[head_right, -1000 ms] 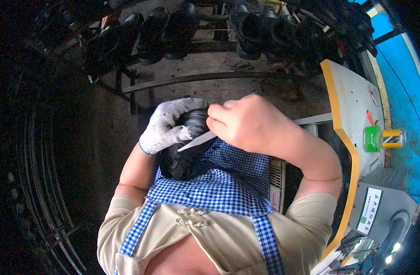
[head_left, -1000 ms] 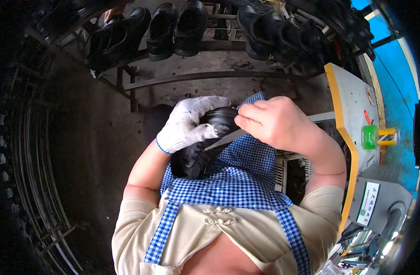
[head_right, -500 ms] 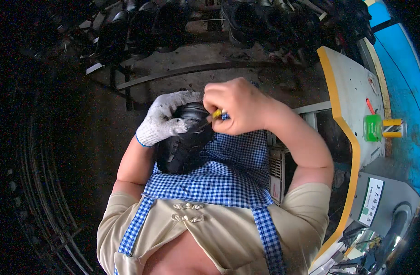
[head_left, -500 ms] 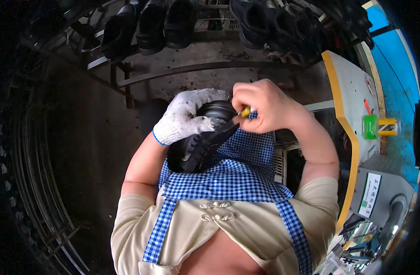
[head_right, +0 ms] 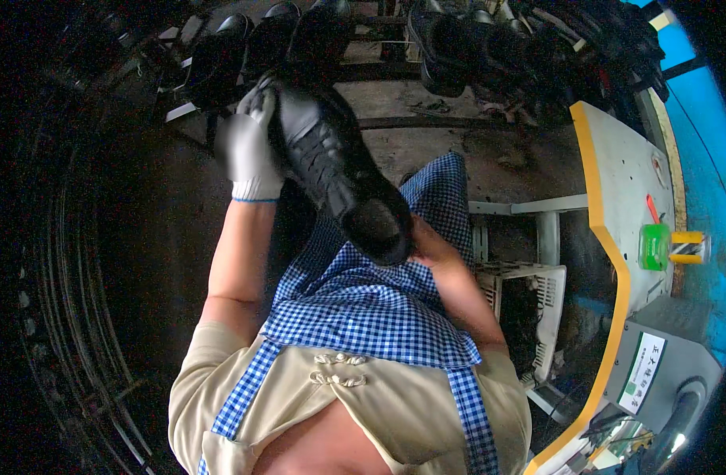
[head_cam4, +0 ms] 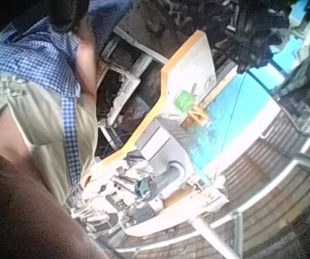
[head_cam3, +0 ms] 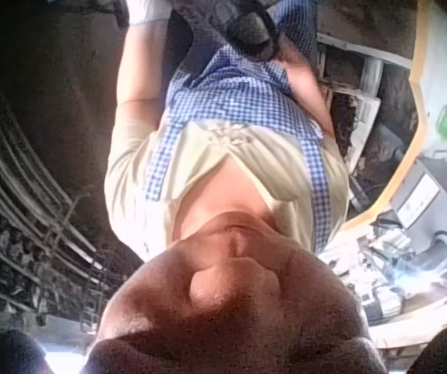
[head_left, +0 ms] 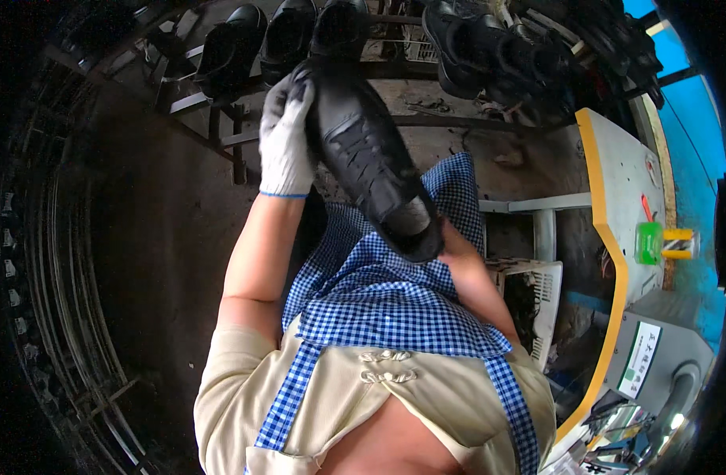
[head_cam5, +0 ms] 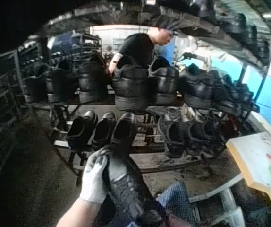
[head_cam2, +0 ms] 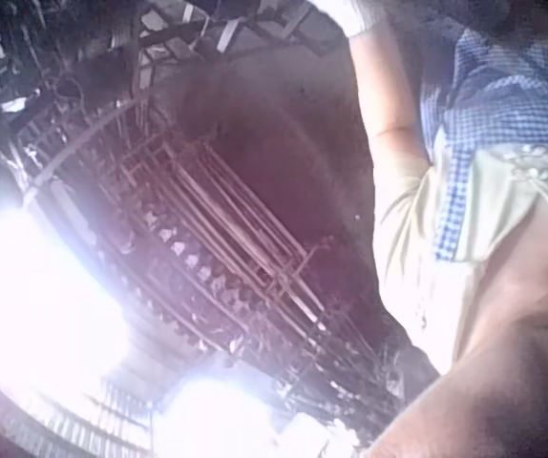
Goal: The person uses a small metal tool to scrape the soles and edges of black shoes. They handle the shoes one at a time, picking them up from a metal rack, cleaning them, and placing them back. The person wears white gloves and a blue checkered apron while working in a workshop environment.
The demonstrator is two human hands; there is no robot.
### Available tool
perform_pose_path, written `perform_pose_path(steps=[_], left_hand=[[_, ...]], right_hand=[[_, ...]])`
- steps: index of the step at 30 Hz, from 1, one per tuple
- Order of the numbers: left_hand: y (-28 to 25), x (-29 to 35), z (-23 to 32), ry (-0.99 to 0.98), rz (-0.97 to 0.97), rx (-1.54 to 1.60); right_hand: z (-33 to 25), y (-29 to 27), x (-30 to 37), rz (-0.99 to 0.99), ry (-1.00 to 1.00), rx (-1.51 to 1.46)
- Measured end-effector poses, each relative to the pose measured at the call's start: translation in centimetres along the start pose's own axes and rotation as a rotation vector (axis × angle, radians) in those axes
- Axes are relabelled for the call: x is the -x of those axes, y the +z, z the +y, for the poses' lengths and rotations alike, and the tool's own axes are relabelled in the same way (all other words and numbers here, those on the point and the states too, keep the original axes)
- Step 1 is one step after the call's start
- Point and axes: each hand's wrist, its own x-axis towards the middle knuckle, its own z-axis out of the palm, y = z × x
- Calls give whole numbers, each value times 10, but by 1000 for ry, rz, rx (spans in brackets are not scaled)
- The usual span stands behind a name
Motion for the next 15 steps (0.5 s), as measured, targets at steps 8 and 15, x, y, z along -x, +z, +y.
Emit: perform_pose_path(steps=[8, 15], left_hand=[[-6, -63, -21, 439, -215, -374], [11, -89, -3, 918, -171, -1787]], right_hand=[[-6, 15, -22, -307, 110, -874], [-46, -8, -99, -168, 42, -731]])
